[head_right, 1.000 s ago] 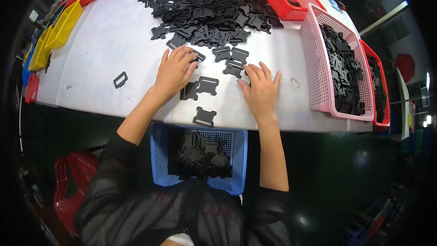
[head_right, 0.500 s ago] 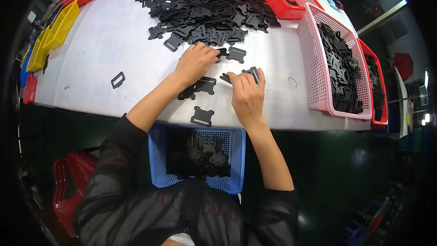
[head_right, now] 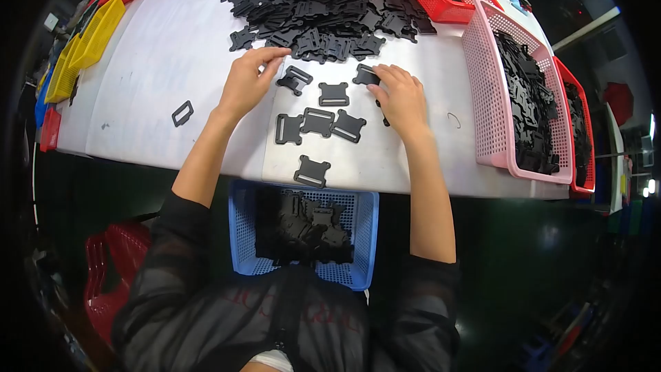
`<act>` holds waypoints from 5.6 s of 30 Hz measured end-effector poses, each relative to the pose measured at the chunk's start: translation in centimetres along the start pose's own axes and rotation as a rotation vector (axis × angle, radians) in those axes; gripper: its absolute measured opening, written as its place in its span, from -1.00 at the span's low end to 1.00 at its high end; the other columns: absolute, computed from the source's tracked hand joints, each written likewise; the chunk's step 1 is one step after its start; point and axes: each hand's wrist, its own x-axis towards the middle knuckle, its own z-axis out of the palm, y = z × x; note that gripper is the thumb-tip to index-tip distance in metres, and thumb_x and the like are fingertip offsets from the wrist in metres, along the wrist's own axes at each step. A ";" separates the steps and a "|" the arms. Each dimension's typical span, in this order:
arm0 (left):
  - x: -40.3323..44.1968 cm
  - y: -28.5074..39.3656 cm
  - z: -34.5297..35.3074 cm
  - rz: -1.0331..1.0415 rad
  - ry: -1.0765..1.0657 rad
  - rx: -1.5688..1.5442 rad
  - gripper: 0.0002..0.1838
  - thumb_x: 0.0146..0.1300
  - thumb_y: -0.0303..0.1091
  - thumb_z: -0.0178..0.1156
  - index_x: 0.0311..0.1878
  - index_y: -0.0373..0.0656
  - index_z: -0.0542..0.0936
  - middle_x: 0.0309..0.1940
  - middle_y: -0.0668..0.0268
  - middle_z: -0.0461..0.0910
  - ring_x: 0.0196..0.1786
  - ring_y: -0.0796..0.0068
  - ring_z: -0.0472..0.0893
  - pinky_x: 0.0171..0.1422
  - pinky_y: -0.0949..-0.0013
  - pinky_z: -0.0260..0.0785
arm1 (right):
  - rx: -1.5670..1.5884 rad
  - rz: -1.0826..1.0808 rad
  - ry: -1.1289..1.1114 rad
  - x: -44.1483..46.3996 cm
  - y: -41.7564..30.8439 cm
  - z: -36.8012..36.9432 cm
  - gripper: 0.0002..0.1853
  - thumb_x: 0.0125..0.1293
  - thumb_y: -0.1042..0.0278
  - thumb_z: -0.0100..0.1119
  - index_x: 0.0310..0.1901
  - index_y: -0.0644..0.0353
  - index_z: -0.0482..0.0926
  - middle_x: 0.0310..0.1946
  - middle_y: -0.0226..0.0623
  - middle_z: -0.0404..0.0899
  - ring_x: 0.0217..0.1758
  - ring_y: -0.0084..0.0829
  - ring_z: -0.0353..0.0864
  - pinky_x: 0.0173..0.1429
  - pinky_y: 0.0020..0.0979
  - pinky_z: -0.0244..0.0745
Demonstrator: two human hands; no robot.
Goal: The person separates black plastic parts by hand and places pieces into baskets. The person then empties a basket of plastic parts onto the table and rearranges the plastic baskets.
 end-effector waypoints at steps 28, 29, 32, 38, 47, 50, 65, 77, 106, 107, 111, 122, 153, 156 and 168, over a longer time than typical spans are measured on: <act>-2.9 -2.0 1.4 0.245 -0.047 0.139 -0.62 0.07 -0.24 0.36 -0.02 -0.11 0.61 -0.07 0.27 0.52 0.10 0.22 0.43 0.22 0.23 0.24 | 0.837 0.619 0.224 11.9 6.5 -11.4 -0.24 0.11 0.23 0.43 0.28 0.40 0.32 -0.16 -0.17 0.62 -0.27 -0.52 0.62 -0.24 -0.51 0.53; -3.1 -2.1 1.5 0.236 -0.048 0.139 -0.62 0.07 -0.24 0.36 -0.02 -0.10 0.61 -0.07 0.26 0.52 0.10 0.22 0.43 0.22 0.22 0.24 | 0.784 0.637 0.285 12.9 6.5 -12.3 -0.19 0.10 0.18 0.44 0.30 0.41 0.29 -0.17 -0.15 0.62 -0.24 -0.48 0.63 -0.21 -0.47 0.55; -3.1 -2.1 1.2 0.255 -0.067 0.122 -0.59 0.07 -0.22 0.37 0.00 -0.11 0.60 -0.05 0.26 0.52 0.11 0.21 0.43 0.23 0.22 0.23 | 0.533 0.549 0.161 12.1 5.9 -12.9 -0.35 0.13 0.14 0.41 0.19 0.35 0.46 -0.17 -0.19 0.64 -0.21 -0.46 0.65 -0.20 -0.48 0.55; -3.1 -2.0 0.5 0.215 -0.112 0.067 -0.51 0.06 -0.21 0.38 0.09 -0.12 0.56 0.01 0.25 0.53 0.16 0.21 0.41 0.29 0.24 0.23 | 0.039 0.385 -0.176 -1.6 -1.3 -5.2 -0.41 0.09 -0.02 0.40 0.06 0.25 0.59 -0.16 -0.12 0.57 -0.21 -0.24 0.59 -0.07 -0.26 0.51; -3.1 -2.2 0.3 0.248 -0.151 0.104 -0.59 0.11 -0.30 0.36 0.07 -0.08 0.60 0.01 0.27 0.54 0.15 0.23 0.44 0.26 0.25 0.32 | 0.180 0.356 -0.052 -5.0 -4.7 -4.2 -0.74 0.27 0.35 0.19 -0.04 0.25 0.62 -0.28 -0.21 0.65 -0.28 -0.33 0.62 -0.31 -0.36 0.51; -3.1 -2.1 0.2 0.245 -0.156 0.089 -0.57 0.10 -0.31 0.37 0.09 -0.08 0.59 0.03 0.23 0.54 0.16 0.24 0.44 0.28 0.26 0.31 | 0.326 0.451 -0.145 -4.2 -4.1 -3.9 -0.74 0.28 0.35 0.19 -0.05 0.24 0.63 -0.23 -0.22 0.65 -0.31 -0.35 0.62 -0.20 -0.33 0.50; -2.9 -3.0 -0.1 -0.060 -0.110 -0.344 -0.63 0.31 -0.38 0.14 0.19 -0.10 0.55 0.07 0.22 0.56 0.09 0.37 0.54 0.25 0.38 0.37 | 0.615 0.475 0.048 -2.4 -3.1 -0.2 -0.66 0.41 0.37 0.03 0.18 0.20 0.50 0.08 -0.15 0.57 0.26 -0.22 0.42 0.27 -0.28 0.35; -2.9 -2.9 -0.1 -0.070 -0.079 -0.378 -0.66 0.31 -0.44 0.12 0.15 -0.18 0.56 0.05 0.22 0.57 0.09 0.43 0.54 0.24 0.41 0.36 | 0.464 0.437 -0.142 -5.2 -6.4 -2.7 -0.69 0.03 0.40 0.45 -0.20 0.26 0.57 -0.36 -0.19 0.65 -0.27 -0.36 0.65 -0.17 -0.41 0.51; -1.6 -3.2 -1.3 -0.159 -0.006 -0.250 -0.65 0.43 -0.20 0.02 0.00 -0.25 0.64 -0.06 0.11 0.65 -0.04 0.27 0.61 0.06 0.34 0.40 | 0.234 -0.004 -0.173 -2.6 -3.5 0.7 -0.53 0.32 0.07 0.16 0.27 -0.25 0.46 0.39 -0.15 0.22 0.49 -0.02 0.10 0.49 0.16 -0.12; -1.6 -2.7 -1.0 -0.162 -0.044 -0.247 -0.65 0.43 -0.20 0.02 0.04 -0.24 0.62 -0.01 0.11 0.63 0.04 0.24 0.59 0.13 0.33 0.38 | 0.263 0.018 -0.160 -2.6 -4.3 0.8 -0.51 0.31 0.05 0.17 0.28 -0.26 0.44 0.40 -0.14 0.19 0.49 -0.02 0.09 0.50 0.16 -0.13; -3.0 -1.5 2.1 0.196 -0.124 0.111 -0.58 0.42 -0.23 0.02 0.28 -0.15 0.46 0.31 0.11 0.41 0.42 0.24 0.30 0.49 0.19 0.09 | 0.013 -0.020 -0.181 -3.1 -6.7 1.7 -0.48 0.29 -0.03 0.18 0.29 -0.28 0.43 0.42 -0.12 0.15 0.52 0.01 0.00 0.50 0.20 -0.19; -13.0 4.9 -2.3 0.302 -0.437 0.005 -0.55 0.27 -0.31 0.19 0.22 -0.19 0.47 0.19 0.13 0.48 0.27 0.13 0.43 0.38 0.09 0.23 | 0.292 -0.113 -0.395 -11.3 -12.0 -4.7 -0.55 0.17 0.12 0.31 0.12 -0.08 0.58 0.18 -0.29 0.48 0.35 -0.18 0.35 0.47 0.15 -0.05; -10.3 1.7 -0.8 0.087 -0.150 0.103 -0.12 0.06 -0.25 0.40 0.45 -0.08 0.20 0.42 0.12 0.22 0.52 0.11 0.12 0.56 -0.07 -0.14 | 0.052 0.051 0.109 -4.6 -5.2 0.2 -0.49 0.20 0.15 0.30 0.19 0.02 0.49 0.20 -0.26 0.43 0.41 -0.11 0.25 0.43 0.16 -0.01; -11.9 1.1 -1.2 0.116 -0.205 0.222 -0.30 0.15 -0.23 0.32 0.37 -0.09 0.33 0.34 0.22 0.35 0.46 0.18 0.23 0.53 -0.13 -0.13 | 0.062 -0.090 0.075 -4.2 -7.3 0.4 -0.48 0.22 0.15 0.27 0.22 0.04 0.47 0.26 -0.34 0.41 0.45 -0.14 0.19 0.46 0.21 -0.10; -10.6 1.5 -0.9 0.268 -0.049 0.215 -0.57 0.14 -0.18 0.32 0.06 -0.12 0.57 0.09 0.26 0.52 0.26 0.22 0.43 0.44 -0.04 0.10 | 0.145 -0.181 0.014 -4.1 -10.8 1.7 -0.59 0.19 0.19 0.30 0.10 -0.05 0.56 0.24 -0.38 0.43 0.44 -0.21 0.22 0.44 0.25 -0.09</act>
